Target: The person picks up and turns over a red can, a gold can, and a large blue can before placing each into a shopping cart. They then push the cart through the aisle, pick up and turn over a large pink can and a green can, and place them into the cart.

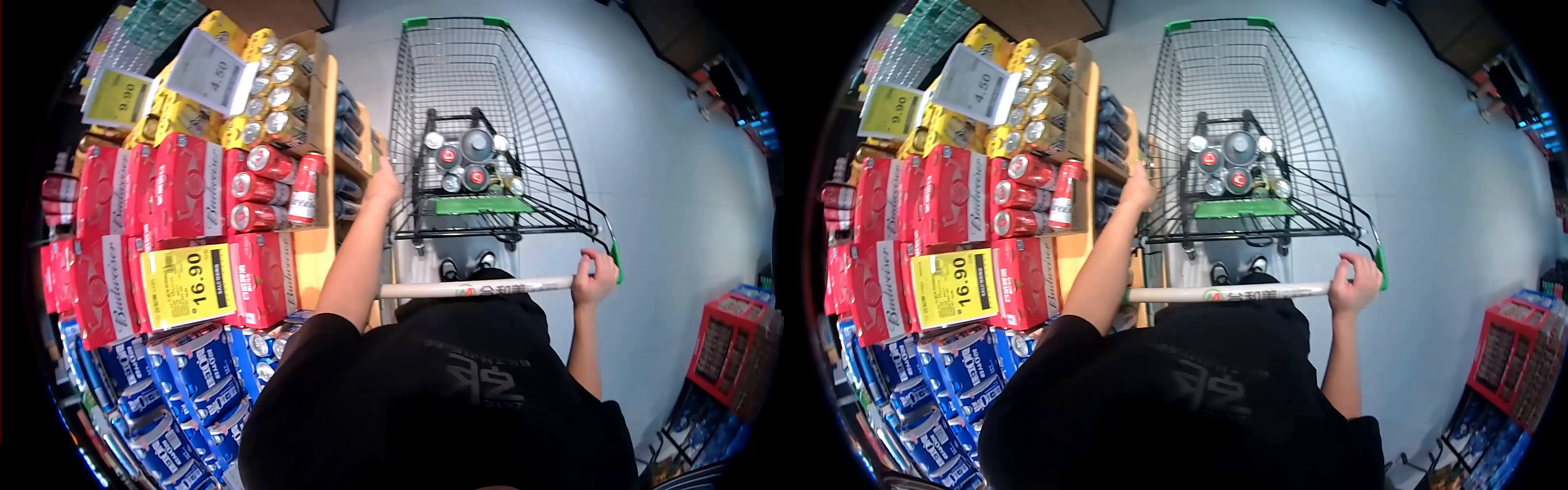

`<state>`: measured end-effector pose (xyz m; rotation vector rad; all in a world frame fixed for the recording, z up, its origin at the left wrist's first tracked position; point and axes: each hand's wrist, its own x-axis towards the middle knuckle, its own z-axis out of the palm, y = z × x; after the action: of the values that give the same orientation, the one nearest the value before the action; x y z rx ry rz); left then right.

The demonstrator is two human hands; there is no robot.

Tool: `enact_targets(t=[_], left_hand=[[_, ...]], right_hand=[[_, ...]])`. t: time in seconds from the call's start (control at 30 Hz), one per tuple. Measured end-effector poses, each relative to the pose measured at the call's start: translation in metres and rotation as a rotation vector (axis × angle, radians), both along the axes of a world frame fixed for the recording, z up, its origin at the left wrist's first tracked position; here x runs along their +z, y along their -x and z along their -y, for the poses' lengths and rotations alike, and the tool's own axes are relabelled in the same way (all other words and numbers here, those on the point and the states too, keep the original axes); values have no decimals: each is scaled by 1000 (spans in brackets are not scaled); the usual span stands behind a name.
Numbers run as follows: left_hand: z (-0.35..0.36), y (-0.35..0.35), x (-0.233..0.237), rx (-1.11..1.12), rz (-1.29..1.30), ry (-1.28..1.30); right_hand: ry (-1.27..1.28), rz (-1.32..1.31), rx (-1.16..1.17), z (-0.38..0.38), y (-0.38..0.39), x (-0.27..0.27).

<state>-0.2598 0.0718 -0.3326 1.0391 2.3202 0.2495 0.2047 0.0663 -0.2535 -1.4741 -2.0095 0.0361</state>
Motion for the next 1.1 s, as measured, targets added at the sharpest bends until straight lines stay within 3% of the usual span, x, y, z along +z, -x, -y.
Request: enact_targets(t=[0.07, 0.13, 0.4, 0.47, 0.73, 0.97, 1.1], left_hand=[[-8, 4, -5, 8, -15, -62], [-20, 2, 23, 66, 101, 43], [-71, 17, 11, 93, -26, -45], [-86, 13, 34, 122, 34, 22], [-127, 28, 16, 207, 17, -25], [-152, 51, 0, 200, -9, -61], [-170, 51, 20, 237, -20, -21]], right_hand=[[-11, 3, 22, -12, 4, 5], [-1, -9, 34, -26, 9, 3], [4, 17, 101, -114, 31, 27], [12, 25, 121, -139, 34, 36], [19, 45, 266, -225, 46, 59], [223, 158, 298, -284, 66, 87], [219, 167, 360, -314, 84, 94]])
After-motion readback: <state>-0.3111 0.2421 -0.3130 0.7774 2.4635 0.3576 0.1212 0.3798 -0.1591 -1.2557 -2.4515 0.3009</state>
